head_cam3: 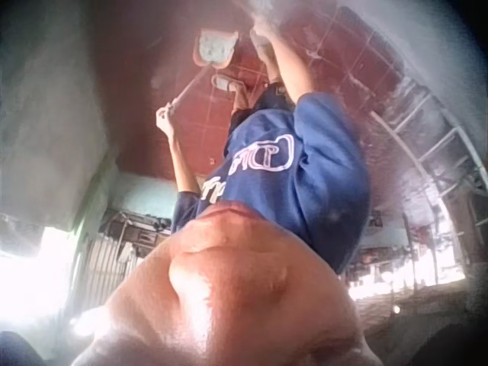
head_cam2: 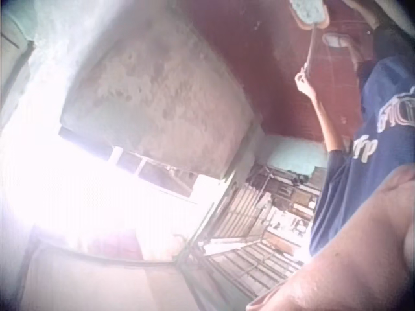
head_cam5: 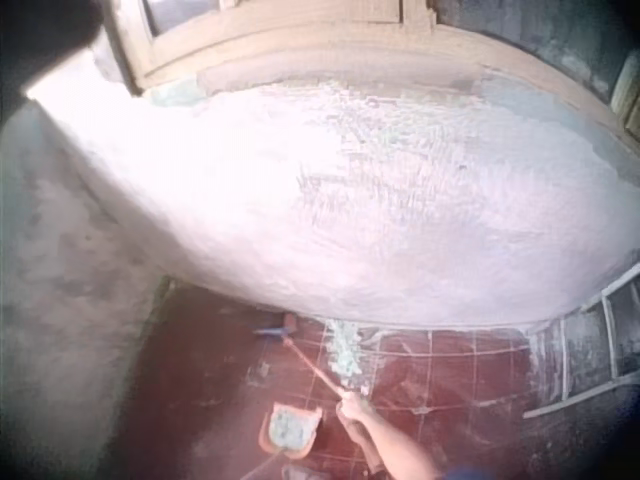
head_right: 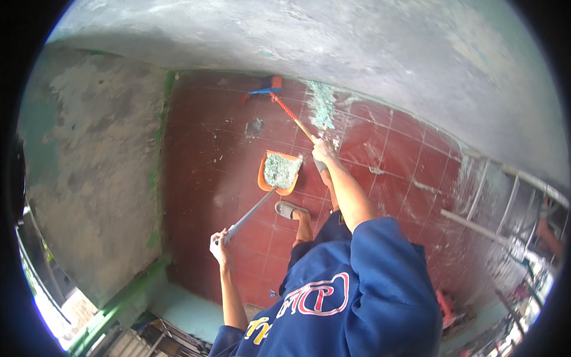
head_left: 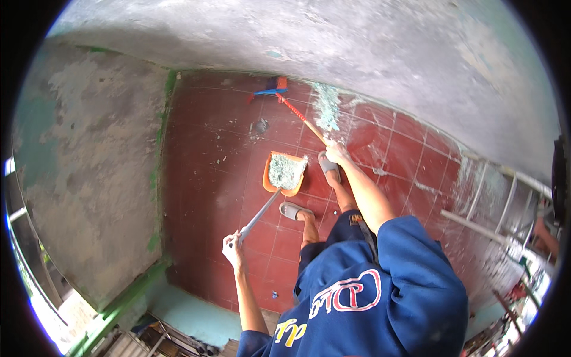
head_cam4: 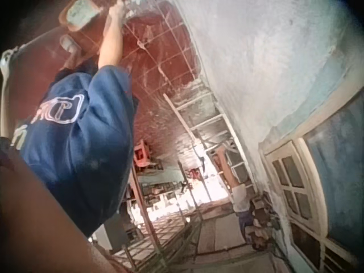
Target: The person sweeps debris on a red tiled floor using a broom and dustpan. They gather the debris into a pile and then sweep it into the dustpan.
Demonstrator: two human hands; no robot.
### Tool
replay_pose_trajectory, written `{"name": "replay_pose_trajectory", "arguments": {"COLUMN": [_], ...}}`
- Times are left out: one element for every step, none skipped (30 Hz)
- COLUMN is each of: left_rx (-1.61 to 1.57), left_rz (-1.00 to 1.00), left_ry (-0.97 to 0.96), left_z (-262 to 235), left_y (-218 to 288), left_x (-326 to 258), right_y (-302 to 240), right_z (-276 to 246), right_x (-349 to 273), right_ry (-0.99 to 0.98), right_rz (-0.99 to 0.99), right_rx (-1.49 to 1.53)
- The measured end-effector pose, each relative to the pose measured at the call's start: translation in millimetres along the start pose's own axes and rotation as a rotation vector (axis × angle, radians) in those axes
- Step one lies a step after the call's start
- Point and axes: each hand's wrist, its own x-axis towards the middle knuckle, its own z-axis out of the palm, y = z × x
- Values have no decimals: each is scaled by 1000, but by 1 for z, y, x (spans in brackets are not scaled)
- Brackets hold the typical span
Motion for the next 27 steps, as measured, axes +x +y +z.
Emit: {"name": "replay_pose_trajectory", "arguments": {"left_rx": [-42,-34,-26,-28,1,11,27,43,25,42,59,75,73,72,70,72,80,87,79,49,18,-9,-10,-20,-32,-41,-11], "left_rz": [71,63,55,48,69,89,109,129,120,108,97,85,88,92,96,86,78,70,57,54,50,44,44,57,70,81,144], "left_ry": [-23,-32,-40,-52,-74,-90,-95,-98,-100,-103,-106,-108,-134,-147,-161,-155,-135,-114,-113,-104,-93,-88,-91,-84,-84,-89,-87], "left_z": [-2,-8,-12,-10,-10,-8,-14,-19,-24,-28,-31,-34,-29,-27,-25,-24,-27,-30,-33,-34,-34,-32,-31,-31,-33,-30,-23], "left_y": [-4,-7,-10,-10,-10,-11,-14,-16,-17,-17,-17,-17,-17,-18,-19,-20,-21,-21,-25,-29,-32,-33,-31,-30,-33,-35,-30], "left_x": [-1,-3,-4,-5,-6,-8,-11,-12,-11,-12,-13,-15,-17,-19,-20,-22,-23,-24,-22,-20,-18,-18,-21,-21,-17,-15,-20], "right_y": [10,20,29,44,57,71,73,73,73,73,72,70,88,95,103,109,96,91,88,81,75,71,62,54,60,72,75], "right_z": [2,7,14,19,26,29,33,36,38,37,36,35,36,41,45,48,43,46,41,35,24,18,10,0,-4,-7,-15], "right_x": [-17,-36,-57,-74,-87,-98,-112,-124,-135,-146,-157,-167,-177,-185,-194,-204,-223,-234,-243,-246,-246,-241,-234,-225,-201,-176,-155], "right_ry": [19,56,92,137,188,197,193,188,193,189,185,181,275,353,429,498,457,462,450,438,289,291,300,307,307,308,258], "right_rz": [-3,14,30,44,87,154,215,275,283,303,322,341,210,148,87,24,35,30,32,31,93,95,103,108,96,89,143], "right_rx": [-19,9,36,56,105,165,231,297,321,344,367,390,331,211,88,-38,-7,-19,16,57,31,21,50,77,34,-8,45]}}
